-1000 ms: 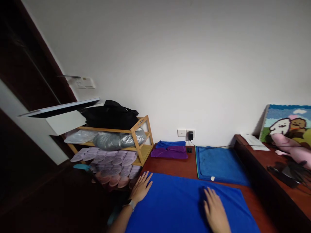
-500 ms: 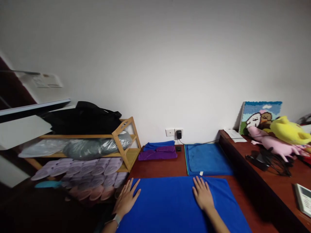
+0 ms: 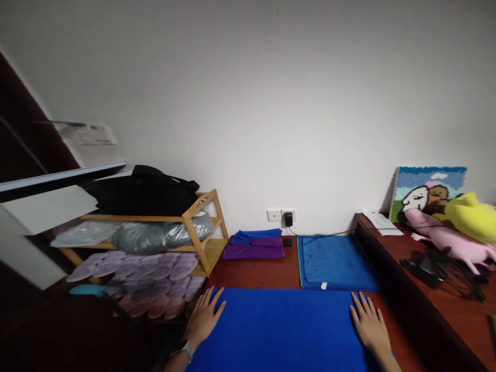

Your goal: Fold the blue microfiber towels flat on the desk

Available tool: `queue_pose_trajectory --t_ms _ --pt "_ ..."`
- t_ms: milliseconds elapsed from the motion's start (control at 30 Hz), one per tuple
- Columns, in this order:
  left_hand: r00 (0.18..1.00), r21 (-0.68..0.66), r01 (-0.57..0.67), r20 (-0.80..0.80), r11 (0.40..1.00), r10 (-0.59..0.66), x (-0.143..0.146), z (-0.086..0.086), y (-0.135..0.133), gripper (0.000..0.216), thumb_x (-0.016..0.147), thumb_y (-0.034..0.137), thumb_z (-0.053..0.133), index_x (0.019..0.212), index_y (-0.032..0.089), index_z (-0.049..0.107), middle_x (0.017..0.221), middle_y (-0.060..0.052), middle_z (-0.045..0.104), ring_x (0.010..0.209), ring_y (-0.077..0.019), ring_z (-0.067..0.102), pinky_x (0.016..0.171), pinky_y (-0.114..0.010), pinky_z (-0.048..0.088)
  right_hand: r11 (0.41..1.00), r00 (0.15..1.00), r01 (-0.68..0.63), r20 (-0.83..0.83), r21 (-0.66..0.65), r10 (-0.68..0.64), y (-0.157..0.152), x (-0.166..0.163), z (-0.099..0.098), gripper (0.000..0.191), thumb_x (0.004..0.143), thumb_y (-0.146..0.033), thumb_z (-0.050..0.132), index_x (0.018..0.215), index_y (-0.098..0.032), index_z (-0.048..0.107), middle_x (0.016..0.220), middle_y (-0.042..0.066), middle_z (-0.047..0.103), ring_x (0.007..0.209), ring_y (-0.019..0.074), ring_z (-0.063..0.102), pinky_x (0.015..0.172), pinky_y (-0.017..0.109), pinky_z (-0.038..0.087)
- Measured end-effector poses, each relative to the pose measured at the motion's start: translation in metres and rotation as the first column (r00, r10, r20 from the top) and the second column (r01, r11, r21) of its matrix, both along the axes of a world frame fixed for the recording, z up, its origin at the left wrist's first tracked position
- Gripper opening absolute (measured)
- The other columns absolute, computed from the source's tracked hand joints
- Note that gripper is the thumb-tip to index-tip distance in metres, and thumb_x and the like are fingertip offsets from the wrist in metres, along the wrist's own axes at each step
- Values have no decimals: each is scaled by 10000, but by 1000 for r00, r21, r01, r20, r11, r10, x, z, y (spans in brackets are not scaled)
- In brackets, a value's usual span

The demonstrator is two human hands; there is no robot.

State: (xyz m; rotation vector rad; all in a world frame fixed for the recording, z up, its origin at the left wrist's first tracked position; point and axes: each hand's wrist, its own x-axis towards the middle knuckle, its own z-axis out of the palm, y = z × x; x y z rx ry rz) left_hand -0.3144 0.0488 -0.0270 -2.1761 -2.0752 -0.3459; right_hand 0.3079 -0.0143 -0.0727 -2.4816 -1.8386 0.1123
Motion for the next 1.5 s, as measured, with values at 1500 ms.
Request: queue_pose_trajectory --t_ms 1500 --pt "1000 -40 9 0 999 -9 -6 -2 -3 632 987 567 402 1552 283 397 1655 -89 338 1524 -281 292 1225 -477 267 998 989 -10 -148 67 20 -4 -52 41 801 927 -565 139 1574 -138 339 1635 77 349 1536 280 213 1271 469 168"
